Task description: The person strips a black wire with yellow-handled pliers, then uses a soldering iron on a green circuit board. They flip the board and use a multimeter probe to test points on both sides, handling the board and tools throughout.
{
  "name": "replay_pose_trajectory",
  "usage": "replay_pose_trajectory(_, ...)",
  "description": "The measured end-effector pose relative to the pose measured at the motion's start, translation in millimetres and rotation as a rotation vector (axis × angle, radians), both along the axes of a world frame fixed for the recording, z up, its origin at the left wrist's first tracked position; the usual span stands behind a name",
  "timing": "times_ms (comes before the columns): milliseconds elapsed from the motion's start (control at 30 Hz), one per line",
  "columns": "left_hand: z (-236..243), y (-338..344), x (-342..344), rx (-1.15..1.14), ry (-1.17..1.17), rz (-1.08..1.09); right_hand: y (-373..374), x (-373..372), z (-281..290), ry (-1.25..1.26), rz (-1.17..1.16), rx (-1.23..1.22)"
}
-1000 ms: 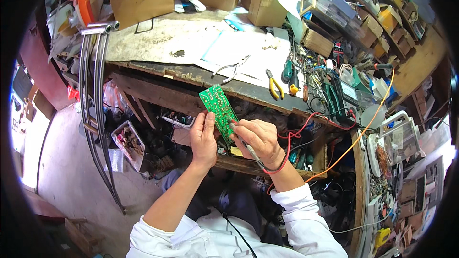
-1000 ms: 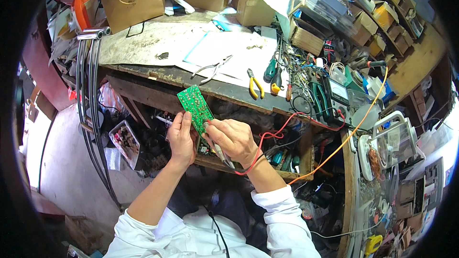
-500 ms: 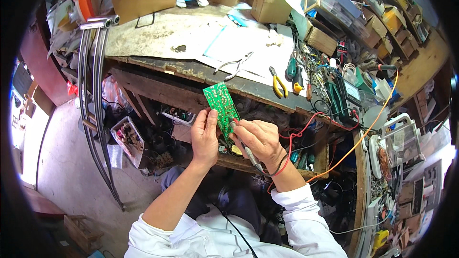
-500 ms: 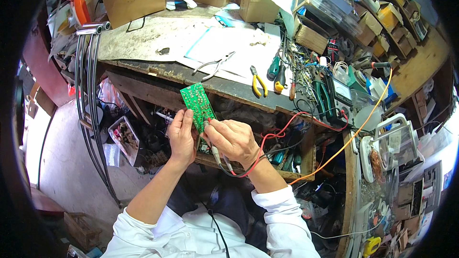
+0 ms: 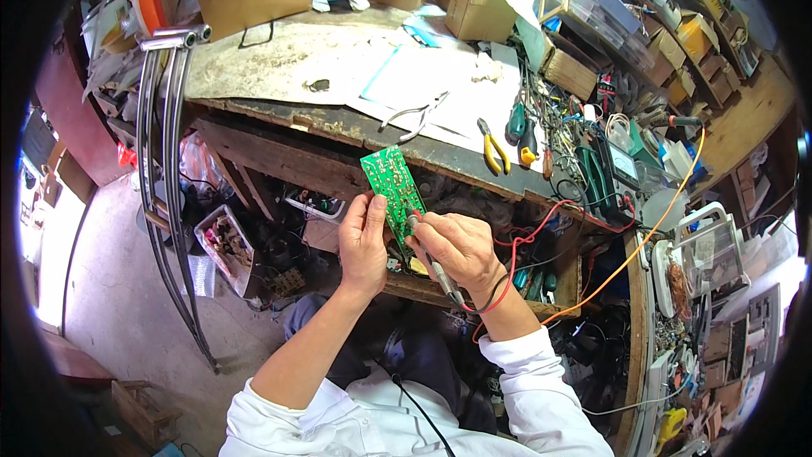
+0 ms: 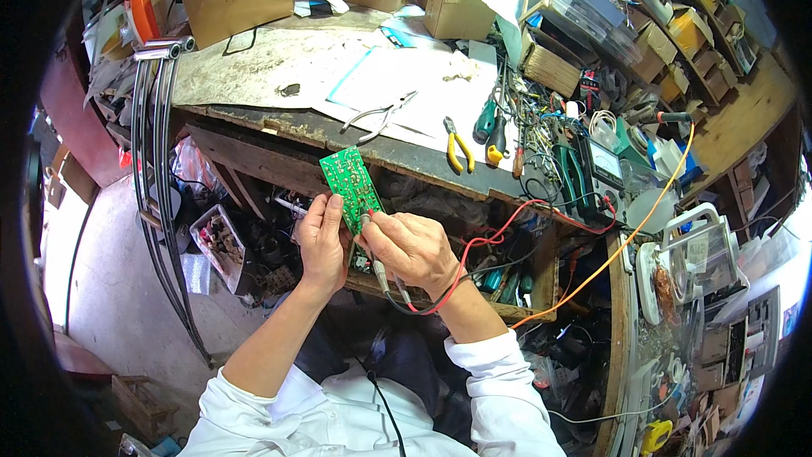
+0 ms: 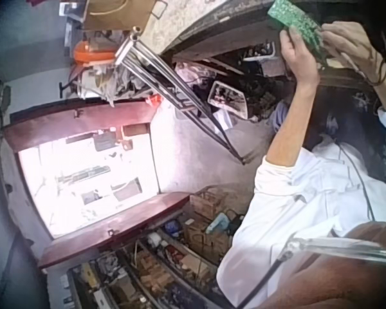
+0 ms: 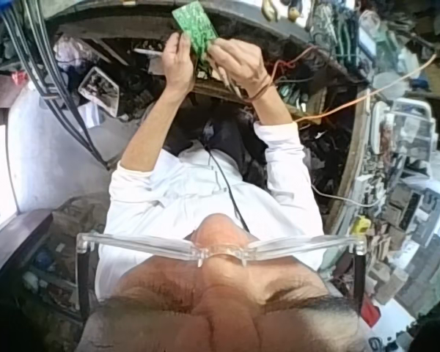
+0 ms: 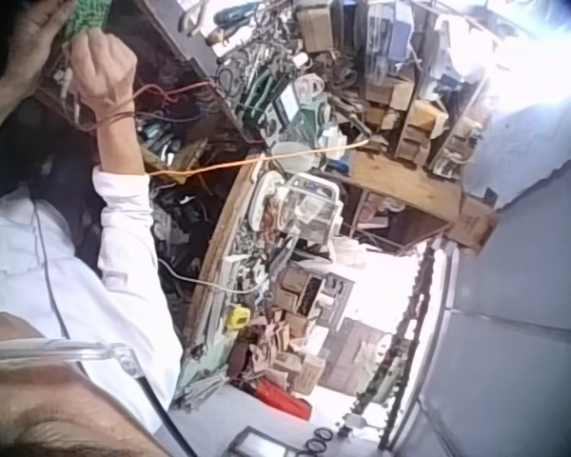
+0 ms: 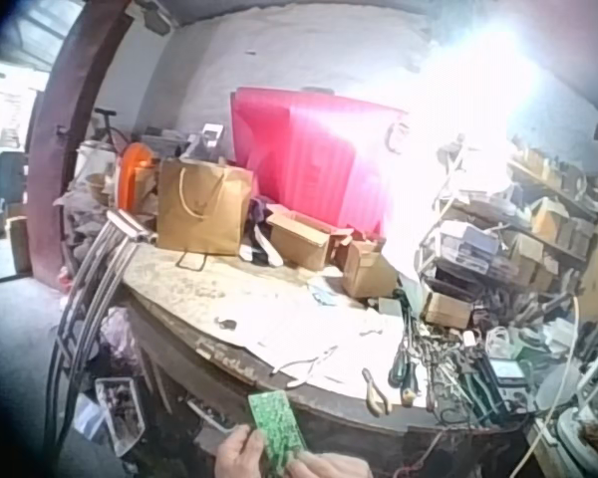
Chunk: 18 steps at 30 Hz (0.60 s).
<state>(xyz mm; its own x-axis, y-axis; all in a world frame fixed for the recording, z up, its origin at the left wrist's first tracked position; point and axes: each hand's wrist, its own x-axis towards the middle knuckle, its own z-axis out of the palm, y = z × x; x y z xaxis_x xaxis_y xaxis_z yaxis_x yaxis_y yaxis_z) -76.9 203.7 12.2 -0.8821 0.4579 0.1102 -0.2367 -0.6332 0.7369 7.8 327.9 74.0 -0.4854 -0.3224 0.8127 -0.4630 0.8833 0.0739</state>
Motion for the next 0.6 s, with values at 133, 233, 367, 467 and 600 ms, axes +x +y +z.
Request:
replay_pose_trajectory(133,-0.1,-0.1,-0.5,0.011,0.005,-0.01,-0.6,0.2,2.2,-0.005,-0.003,0.003)
replay_pose_trajectory(233,0.6,-0.2,-0.4,0.003,0.005,-0.009,-0.7,-1.0,2.2,0.003,0.004,-0.004)
replay_pose_trajectory(367,0.7,-0.4,-0.4,-0.002,0.0,-0.009,-1.0,-0.7,2.9,-0.001,0.004,-0.013)
replay_pose_trajectory(467,-0.9,-0.1,-0.5,-0.004,0.006,0.009,0.6,0.0,2.9,-0.017,0.023,0.01)
replay_pose_trajectory(600,-1.1,-1.9,-0.1,0.012,-0.013,-0.008,1.2,-0.4,0.6,-0.013,0.042,-0.005)
